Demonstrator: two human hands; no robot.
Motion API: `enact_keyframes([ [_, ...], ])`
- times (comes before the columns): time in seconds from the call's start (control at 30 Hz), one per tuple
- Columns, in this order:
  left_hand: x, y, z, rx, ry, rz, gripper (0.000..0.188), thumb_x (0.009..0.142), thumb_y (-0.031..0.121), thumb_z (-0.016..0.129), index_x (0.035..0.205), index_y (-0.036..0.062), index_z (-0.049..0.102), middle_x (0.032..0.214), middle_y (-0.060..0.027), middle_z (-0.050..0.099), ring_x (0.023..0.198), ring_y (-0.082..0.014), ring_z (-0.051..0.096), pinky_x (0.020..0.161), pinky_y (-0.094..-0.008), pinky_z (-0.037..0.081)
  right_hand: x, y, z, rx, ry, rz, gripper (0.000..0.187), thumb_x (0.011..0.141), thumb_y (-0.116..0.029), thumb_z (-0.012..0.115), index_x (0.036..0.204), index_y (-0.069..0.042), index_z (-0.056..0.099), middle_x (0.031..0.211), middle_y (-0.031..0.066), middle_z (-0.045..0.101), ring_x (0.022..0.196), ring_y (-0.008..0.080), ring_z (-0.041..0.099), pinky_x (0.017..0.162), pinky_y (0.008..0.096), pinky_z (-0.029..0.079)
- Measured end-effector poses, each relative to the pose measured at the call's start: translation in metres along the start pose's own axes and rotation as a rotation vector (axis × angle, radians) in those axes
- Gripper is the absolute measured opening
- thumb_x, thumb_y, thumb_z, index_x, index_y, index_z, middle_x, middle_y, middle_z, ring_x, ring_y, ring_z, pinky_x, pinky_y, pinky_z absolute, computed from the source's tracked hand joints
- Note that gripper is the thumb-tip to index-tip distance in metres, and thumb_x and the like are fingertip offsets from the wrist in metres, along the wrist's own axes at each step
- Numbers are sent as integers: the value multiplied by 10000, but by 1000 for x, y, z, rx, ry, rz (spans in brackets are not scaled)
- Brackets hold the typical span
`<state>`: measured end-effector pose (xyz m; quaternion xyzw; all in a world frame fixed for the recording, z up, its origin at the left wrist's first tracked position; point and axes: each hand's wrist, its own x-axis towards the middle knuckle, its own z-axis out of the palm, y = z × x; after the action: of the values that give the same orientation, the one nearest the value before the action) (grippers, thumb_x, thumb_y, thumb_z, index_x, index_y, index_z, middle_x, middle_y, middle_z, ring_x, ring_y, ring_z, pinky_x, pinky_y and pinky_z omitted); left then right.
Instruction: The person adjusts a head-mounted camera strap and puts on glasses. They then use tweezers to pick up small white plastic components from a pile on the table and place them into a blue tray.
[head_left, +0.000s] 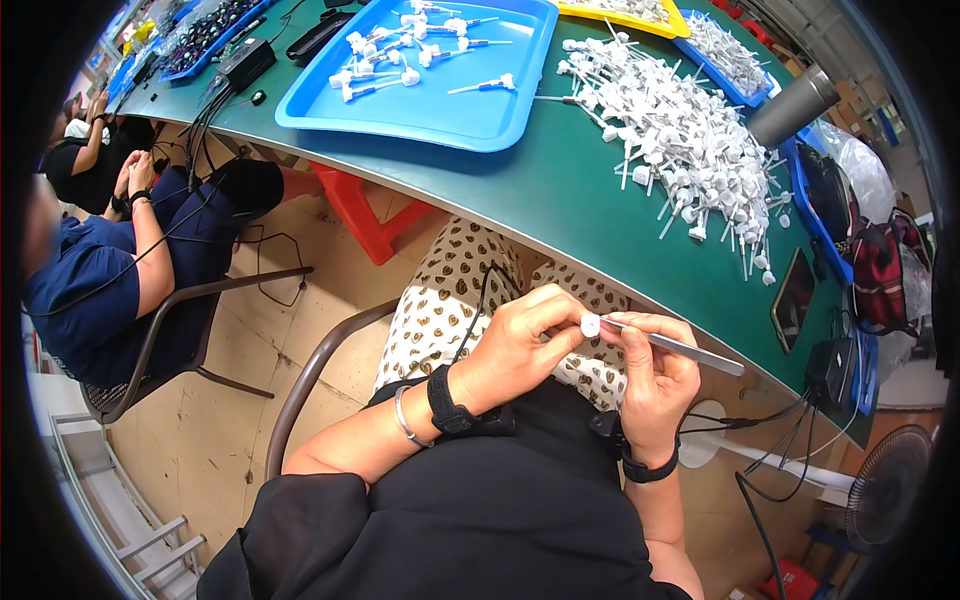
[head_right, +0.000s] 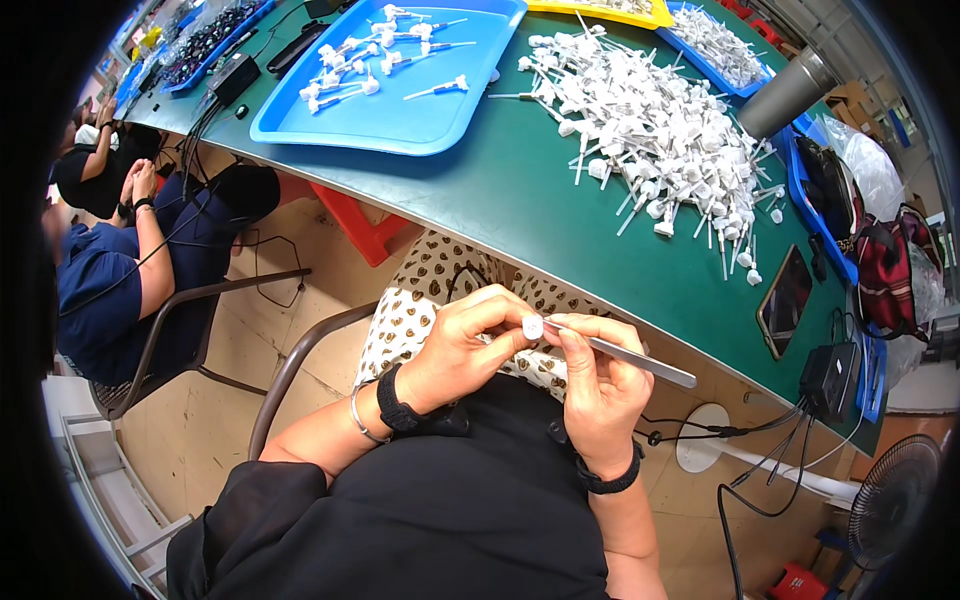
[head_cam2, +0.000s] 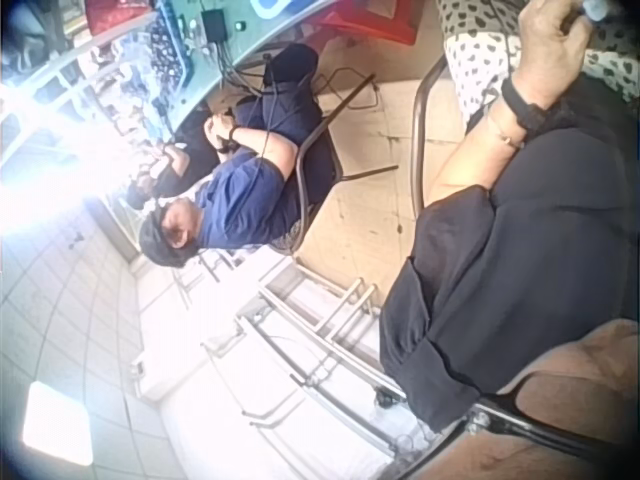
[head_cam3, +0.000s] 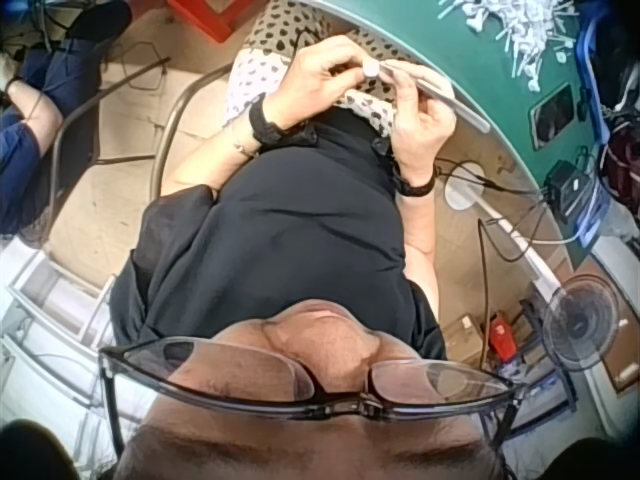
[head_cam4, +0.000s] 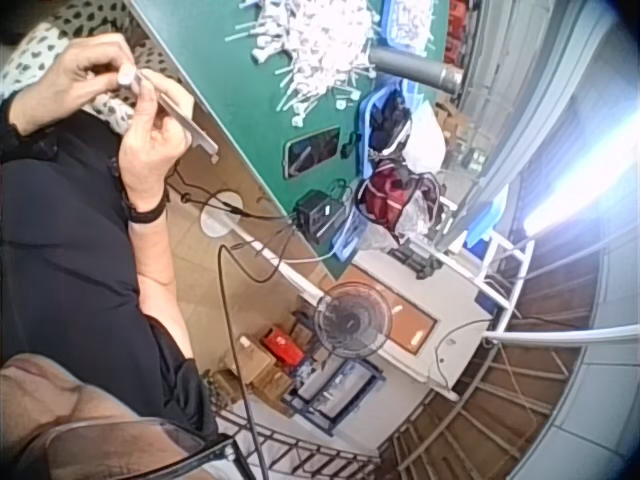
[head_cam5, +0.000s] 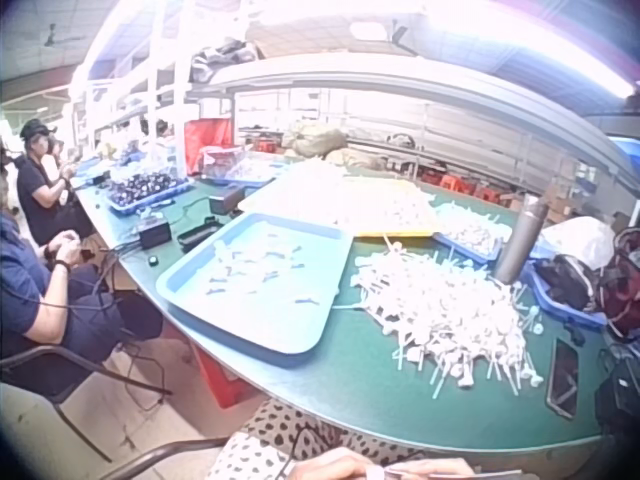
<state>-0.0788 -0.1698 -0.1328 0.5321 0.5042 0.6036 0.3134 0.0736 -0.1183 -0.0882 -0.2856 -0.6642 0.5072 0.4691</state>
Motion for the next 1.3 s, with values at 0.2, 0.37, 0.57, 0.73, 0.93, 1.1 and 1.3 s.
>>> enact_keyframes([
  [0.2, -2, -3, 2, 23, 6, -1, 128, 855, -41, 697, 975, 1, 691, 923, -74, 651, 746, -118, 631, 623, -240, 513, -1, -2, 0, -203, -29, -57, 45, 931, 44, 613, 976, 41, 616, 980, 138, 690, 838, 183, 695, 745, 287, 575],
  [0.37, -1, -1, 2, 67, 20, 71, 129, 845, -41, 704, 968, -5, 686, 924, -84, 660, 737, -129, 630, 618, -250, 511, 2, -5, -4, -386, -103, -161, 67, 898, 25, 663, 955, 13, 631, 925, 133, 702, 798, 191, 691, 700, 284, 553],
  [0.57, 0, -5, -1, 36, -19, 67, 120, 856, -37, 699, 971, -10, 685, 934, -93, 658, 777, -144, 656, 645, -251, 536, 3, -6, -5, -170, -74, -20, 71, 912, 29, 652, 981, 25, 632, 985, 122, 698, 828, 165, 686, 712, 269, 555],
  [0.73, 0, -7, 1, -73, -16, -34, 104, 874, -32, 689, 976, -19, 683, 952, -92, 653, 784, -135, 660, 652, -243, 545, 2, -9, -4, 94, 36, 85, 122, 917, 39, 645, 1037, 42, 625, 1045, 127, 678, 906, 145, 676, 741, 248, 560],
  [0.93, 0, -2, -1, -55, -4, -30, 113, 868, -40, 688, 979, -18, 686, 949, -84, 651, 778, -119, 651, 643, -232, 533, -2, -1, -2, -73, -51, -29, 159, 898, 39, 669, 1055, 39, 646, 1053, 127, 675, 916, 163, 668, 782, 267, 558],
  [1.1, 1, 0, -3, -10, -2, -18, 115, 860, -43, 694, 972, -13, 688, 934, -75, 653, 765, -113, 645, 636, -231, 522, -4, 0, -1, -106, -47, -18, 145, 904, 21, 673, 1045, 46, 650, 1032, 126, 680, 899, 158, 667, 775, 268, 555],
  [1.3, 1, 0, -3, 4, 4, 8, 114, 859, -34, 701, 970, -9, 689, 914, -74, 656, 746, -114, 640, 628, -235, 516, -3, -1, 1, -63, -8, 11, 121, 916, 11, 665, 1032, 42, 652, 1016, 113, 687, 878, 145, 667, 750, 251, 548],
])
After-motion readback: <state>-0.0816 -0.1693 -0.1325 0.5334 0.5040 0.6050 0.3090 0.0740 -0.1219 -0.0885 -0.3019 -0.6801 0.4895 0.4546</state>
